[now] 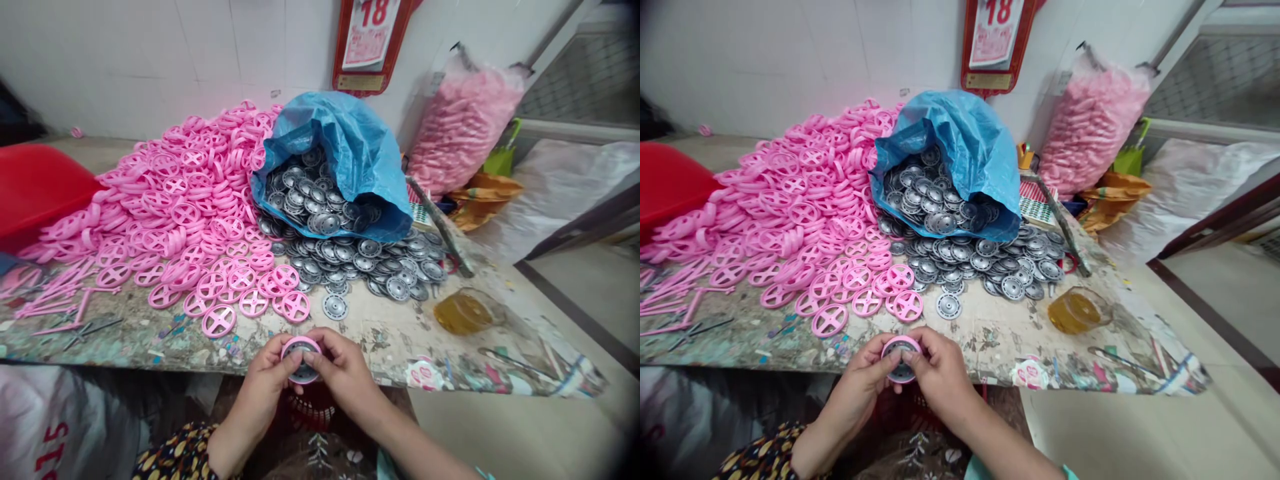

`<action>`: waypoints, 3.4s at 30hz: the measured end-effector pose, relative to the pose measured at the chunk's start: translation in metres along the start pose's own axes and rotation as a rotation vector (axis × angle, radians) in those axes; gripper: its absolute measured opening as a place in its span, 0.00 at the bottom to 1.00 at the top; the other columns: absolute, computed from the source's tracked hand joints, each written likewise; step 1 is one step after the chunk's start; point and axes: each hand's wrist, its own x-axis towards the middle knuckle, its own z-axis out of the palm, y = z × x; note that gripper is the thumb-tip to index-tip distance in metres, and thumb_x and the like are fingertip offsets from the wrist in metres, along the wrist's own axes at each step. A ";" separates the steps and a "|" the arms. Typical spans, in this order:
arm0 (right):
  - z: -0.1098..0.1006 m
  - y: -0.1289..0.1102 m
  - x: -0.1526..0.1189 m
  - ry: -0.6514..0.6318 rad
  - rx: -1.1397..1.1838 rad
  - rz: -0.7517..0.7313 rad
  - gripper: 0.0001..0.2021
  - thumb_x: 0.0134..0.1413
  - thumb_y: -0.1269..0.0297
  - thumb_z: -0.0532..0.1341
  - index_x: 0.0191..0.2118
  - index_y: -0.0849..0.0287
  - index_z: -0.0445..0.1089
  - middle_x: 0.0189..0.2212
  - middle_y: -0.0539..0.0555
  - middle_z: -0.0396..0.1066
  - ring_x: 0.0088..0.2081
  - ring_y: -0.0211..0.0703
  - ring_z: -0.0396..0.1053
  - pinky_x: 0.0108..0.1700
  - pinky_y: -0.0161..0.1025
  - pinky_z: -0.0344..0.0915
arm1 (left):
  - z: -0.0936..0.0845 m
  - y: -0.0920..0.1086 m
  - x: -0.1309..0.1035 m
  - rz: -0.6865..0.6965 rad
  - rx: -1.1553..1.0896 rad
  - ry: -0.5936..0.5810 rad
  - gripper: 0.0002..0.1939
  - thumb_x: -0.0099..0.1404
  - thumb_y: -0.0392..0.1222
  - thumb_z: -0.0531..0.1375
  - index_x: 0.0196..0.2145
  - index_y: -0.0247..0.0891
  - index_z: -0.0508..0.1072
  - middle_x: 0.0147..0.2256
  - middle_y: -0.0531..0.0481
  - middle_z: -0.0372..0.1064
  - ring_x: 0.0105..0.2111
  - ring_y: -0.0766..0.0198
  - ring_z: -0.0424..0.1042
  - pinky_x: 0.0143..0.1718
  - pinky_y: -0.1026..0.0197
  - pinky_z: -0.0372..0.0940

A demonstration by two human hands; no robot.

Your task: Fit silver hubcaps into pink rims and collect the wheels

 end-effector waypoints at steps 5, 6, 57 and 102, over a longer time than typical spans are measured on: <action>-0.001 0.019 -0.012 -0.108 -0.158 0.003 0.07 0.54 0.69 0.57 0.38 0.57 0.70 0.32 0.50 0.72 0.34 0.41 0.69 0.37 0.34 0.64 | -0.019 0.002 0.001 0.018 0.507 -0.069 0.13 0.57 0.50 0.60 0.34 0.37 0.73 0.28 0.51 0.69 0.27 0.63 0.67 0.26 0.64 0.63; -0.002 0.019 -0.018 -0.170 -0.293 -0.027 0.09 0.54 0.71 0.56 0.39 0.56 0.71 0.33 0.51 0.72 0.36 0.41 0.69 0.38 0.35 0.63 | -0.026 0.006 0.002 0.051 0.656 -0.057 0.13 0.59 0.50 0.59 0.35 0.37 0.74 0.27 0.51 0.70 0.28 0.62 0.68 0.28 0.63 0.63; 0.002 -0.003 0.002 0.015 -0.197 -0.017 0.04 0.54 0.67 0.56 0.31 0.59 0.67 0.26 0.49 0.67 0.30 0.39 0.64 0.32 0.33 0.57 | 0.006 -0.002 -0.003 -0.049 -0.212 0.102 0.12 0.53 0.40 0.66 0.31 0.36 0.68 0.29 0.52 0.70 0.28 0.66 0.70 0.29 0.62 0.68; -0.049 0.044 0.043 0.188 -0.851 -0.116 0.13 0.61 0.67 0.51 0.46 0.59 0.70 0.37 0.56 0.70 0.37 0.43 0.69 0.40 0.38 0.63 | -0.011 0.015 0.034 0.241 1.403 0.151 0.30 0.53 0.45 0.62 0.54 0.39 0.63 0.44 0.43 0.63 0.46 0.51 0.65 0.45 0.56 0.59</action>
